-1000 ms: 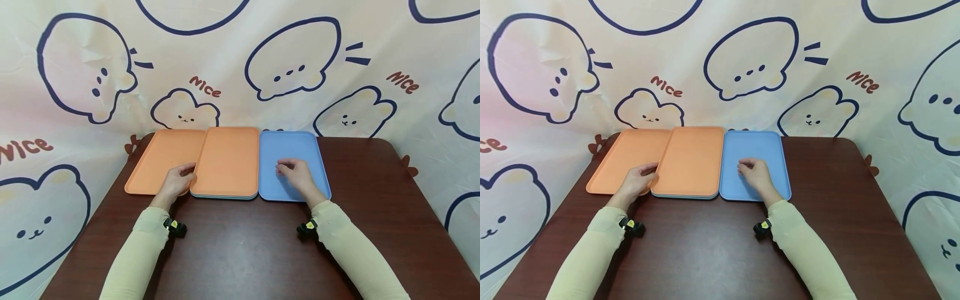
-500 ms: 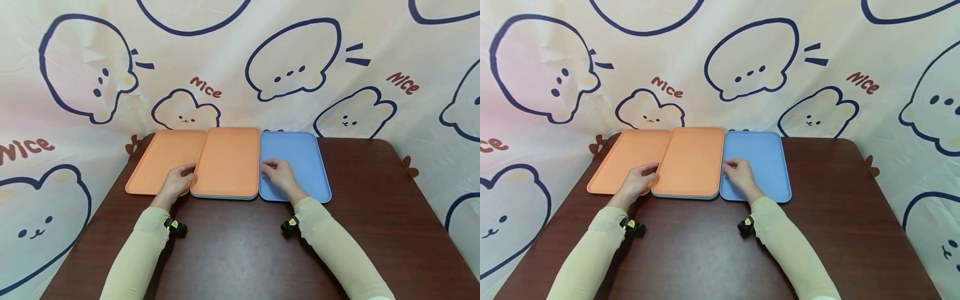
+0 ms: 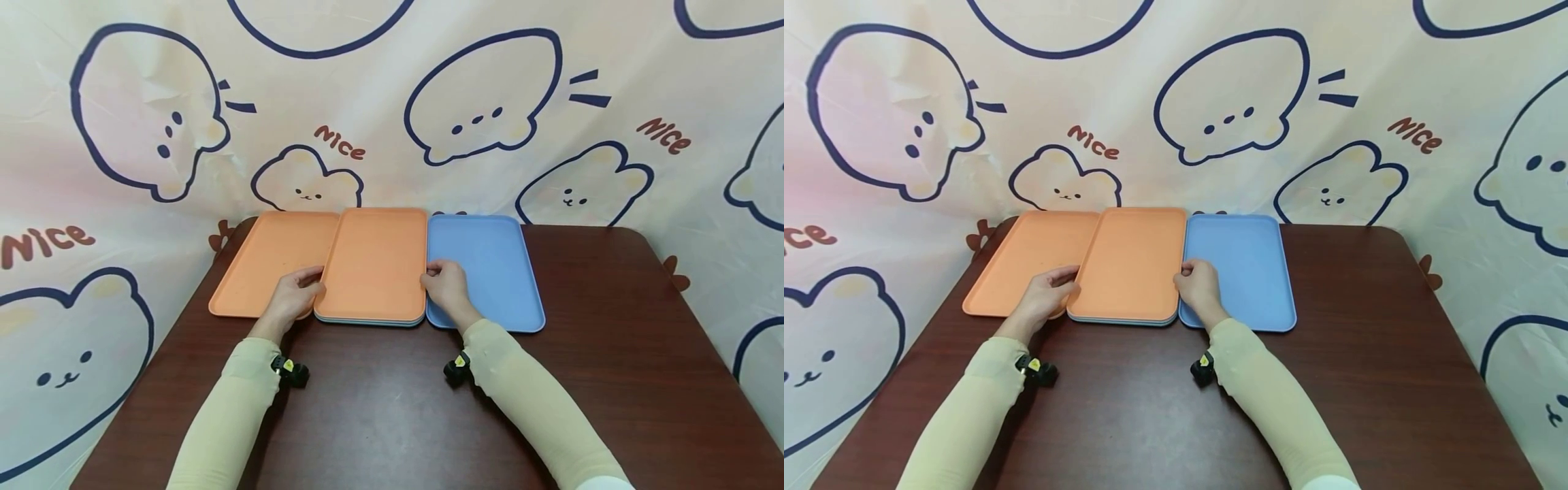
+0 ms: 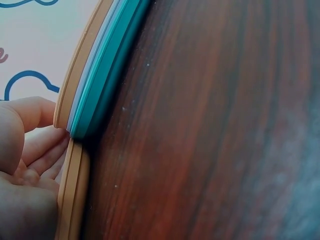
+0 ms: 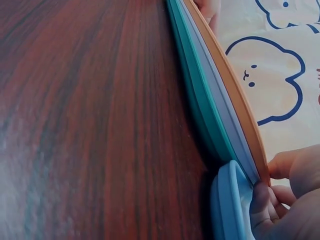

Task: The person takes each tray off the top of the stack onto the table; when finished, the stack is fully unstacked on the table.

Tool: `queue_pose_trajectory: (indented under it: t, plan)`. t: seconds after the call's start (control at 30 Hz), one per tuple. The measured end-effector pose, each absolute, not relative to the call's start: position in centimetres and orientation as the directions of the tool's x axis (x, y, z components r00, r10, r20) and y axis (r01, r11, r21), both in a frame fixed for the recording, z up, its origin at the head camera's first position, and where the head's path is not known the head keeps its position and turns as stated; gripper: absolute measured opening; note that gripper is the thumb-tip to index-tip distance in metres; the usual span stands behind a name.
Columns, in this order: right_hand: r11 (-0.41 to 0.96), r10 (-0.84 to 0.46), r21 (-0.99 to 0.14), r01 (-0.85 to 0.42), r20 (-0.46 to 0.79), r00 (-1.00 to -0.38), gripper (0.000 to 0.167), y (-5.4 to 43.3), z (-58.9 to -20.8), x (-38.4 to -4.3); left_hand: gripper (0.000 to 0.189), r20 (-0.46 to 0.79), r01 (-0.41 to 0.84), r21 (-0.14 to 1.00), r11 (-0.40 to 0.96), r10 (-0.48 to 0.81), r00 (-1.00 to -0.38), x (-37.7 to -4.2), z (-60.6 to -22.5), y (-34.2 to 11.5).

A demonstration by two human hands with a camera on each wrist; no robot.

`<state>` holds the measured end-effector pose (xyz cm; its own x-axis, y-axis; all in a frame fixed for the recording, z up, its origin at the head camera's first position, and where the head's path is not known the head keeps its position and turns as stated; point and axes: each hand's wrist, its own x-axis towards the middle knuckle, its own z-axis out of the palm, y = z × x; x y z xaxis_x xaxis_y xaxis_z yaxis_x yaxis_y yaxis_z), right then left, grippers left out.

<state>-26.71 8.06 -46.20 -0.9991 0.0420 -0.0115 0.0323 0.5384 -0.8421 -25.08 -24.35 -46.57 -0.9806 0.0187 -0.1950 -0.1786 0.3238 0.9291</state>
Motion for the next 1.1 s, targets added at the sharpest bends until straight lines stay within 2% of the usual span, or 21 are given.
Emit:
queue_pose_trajectory:
  t: [0.3, 0.57, 0.87, 1.1]
  plan:
    - [0.505, 0.106, -0.863, 0.030, 0.028, -0.994, 0.030, 7.8, -46.7, -26.6, 0.056, -0.211, -0.196, 0.924, 0.328, 0.011, -0.977, -25.1, -46.6, -24.4]
    - [0.394, 0.173, -0.916, 0.071, -0.002, -0.985, 0.031, 7.8, -45.8, -26.3, 0.048, -0.164, -0.158, 0.929, 0.334, -0.011, -0.986, -25.2, -46.8, -24.2]
    - [0.262, 0.194, -0.964, 0.054, -0.003, -0.981, 0.038, 8.6, -45.7, -25.6, 0.055, -0.150, -0.128, 0.934, 0.335, 0.041, -0.988, -25.0, -46.7, -24.1]
    - [0.205, 0.215, -0.978, 0.038, 0.007, -0.977, 0.035, 10.7, -45.7, -25.0, 0.055, -0.148, -0.125, 0.934, 0.333, 0.044, -0.988, -25.0, -46.6, -24.2]
